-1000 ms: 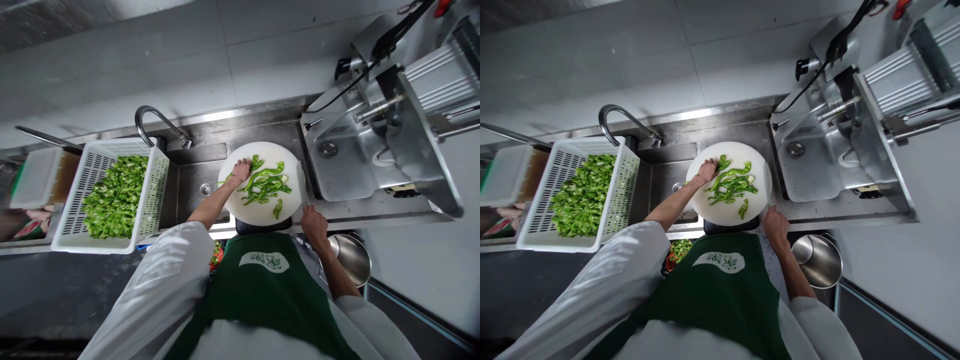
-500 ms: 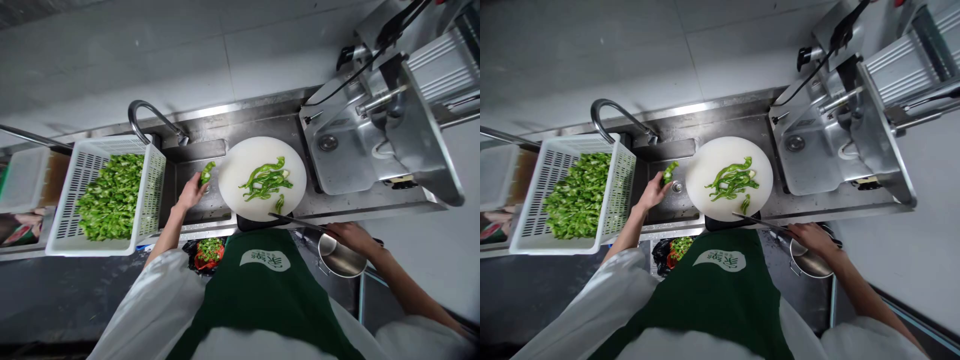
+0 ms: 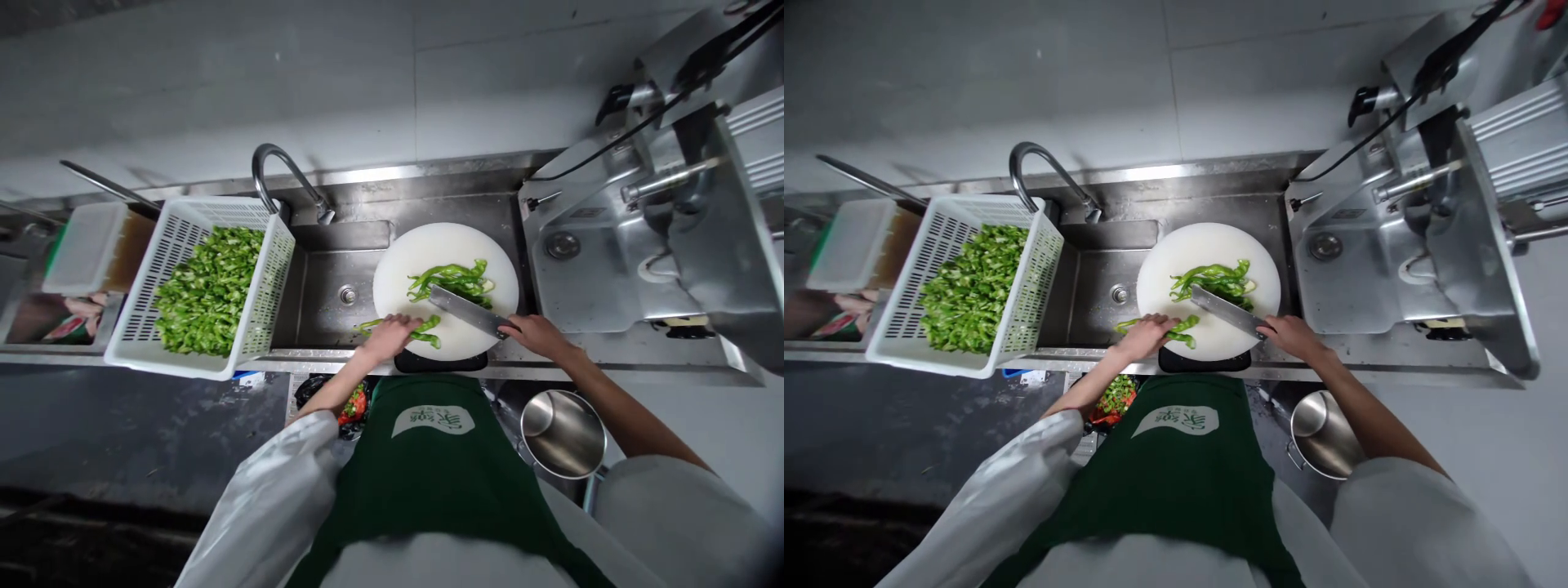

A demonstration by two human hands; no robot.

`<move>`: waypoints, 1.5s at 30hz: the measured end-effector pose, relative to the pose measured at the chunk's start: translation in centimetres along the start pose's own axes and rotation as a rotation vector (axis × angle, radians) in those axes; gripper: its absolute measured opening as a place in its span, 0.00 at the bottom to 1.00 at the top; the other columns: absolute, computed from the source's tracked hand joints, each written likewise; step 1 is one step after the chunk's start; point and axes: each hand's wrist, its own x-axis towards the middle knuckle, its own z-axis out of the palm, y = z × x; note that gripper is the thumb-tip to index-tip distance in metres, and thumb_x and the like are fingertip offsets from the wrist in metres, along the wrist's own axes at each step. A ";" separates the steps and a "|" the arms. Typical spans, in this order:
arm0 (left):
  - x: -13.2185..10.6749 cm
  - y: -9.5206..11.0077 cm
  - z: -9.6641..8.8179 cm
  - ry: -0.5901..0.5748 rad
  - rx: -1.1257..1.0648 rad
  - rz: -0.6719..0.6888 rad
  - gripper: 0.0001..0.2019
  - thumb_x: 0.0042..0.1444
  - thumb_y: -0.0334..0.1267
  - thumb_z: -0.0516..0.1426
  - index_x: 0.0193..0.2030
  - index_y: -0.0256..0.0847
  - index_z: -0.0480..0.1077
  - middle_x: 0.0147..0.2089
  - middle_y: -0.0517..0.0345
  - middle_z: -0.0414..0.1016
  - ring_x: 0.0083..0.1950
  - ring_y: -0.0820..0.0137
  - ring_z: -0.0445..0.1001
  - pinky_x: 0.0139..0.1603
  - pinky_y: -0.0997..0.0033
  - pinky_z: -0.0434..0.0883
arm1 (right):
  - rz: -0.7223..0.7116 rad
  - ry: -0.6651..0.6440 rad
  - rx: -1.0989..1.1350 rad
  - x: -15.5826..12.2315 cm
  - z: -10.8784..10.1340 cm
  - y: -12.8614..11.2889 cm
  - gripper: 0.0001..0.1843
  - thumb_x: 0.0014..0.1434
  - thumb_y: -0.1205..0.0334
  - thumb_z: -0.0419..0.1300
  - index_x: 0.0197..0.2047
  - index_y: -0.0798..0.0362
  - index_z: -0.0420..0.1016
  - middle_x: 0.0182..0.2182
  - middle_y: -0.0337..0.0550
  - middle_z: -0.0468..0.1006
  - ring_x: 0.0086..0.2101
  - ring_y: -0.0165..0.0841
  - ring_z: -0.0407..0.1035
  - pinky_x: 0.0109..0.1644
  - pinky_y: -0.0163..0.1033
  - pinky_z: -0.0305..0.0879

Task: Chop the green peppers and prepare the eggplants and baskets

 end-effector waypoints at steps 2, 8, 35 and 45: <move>2.6 1.6 2.4 -0.008 0.032 0.017 0.23 0.68 0.31 0.57 0.69 0.45 0.71 0.56 0.43 0.80 0.58 0.51 0.78 0.62 0.52 0.72 | 0.089 0.004 -0.037 -1.0 0.5 -1.2 0.21 0.76 0.46 0.53 0.44 0.51 0.79 0.35 0.49 0.84 0.38 0.43 0.78 0.37 0.38 0.55; 5.3 1.8 7.2 0.204 -0.122 0.092 0.32 0.59 0.47 0.70 0.69 0.43 0.72 0.64 0.39 0.74 0.65 0.46 0.72 0.70 0.43 0.67 | 0.263 -0.049 -0.032 -6.0 3.2 -5.9 0.21 0.78 0.50 0.49 0.49 0.56 0.77 0.38 0.54 0.85 0.38 0.45 0.79 0.37 0.40 0.56; 7.9 4.4 11.8 0.377 -0.308 0.038 0.13 0.72 0.41 0.57 0.54 0.44 0.83 0.55 0.47 0.81 0.61 0.53 0.70 0.67 0.43 0.68 | 0.554 0.108 0.956 -8.2 10.7 -5.5 0.24 0.59 0.36 0.54 0.24 0.47 0.62 0.16 0.39 0.68 0.20 0.34 0.65 0.27 0.38 0.59; 7.6 4.0 12.9 0.417 -0.359 0.063 0.17 0.75 0.43 0.53 0.56 0.44 0.82 0.55 0.45 0.81 0.59 0.56 0.71 0.64 0.45 0.73 | 0.490 0.101 0.856 -7.7 10.8 -4.3 0.25 0.57 0.34 0.52 0.23 0.47 0.62 0.17 0.41 0.69 0.23 0.34 0.65 0.30 0.38 0.60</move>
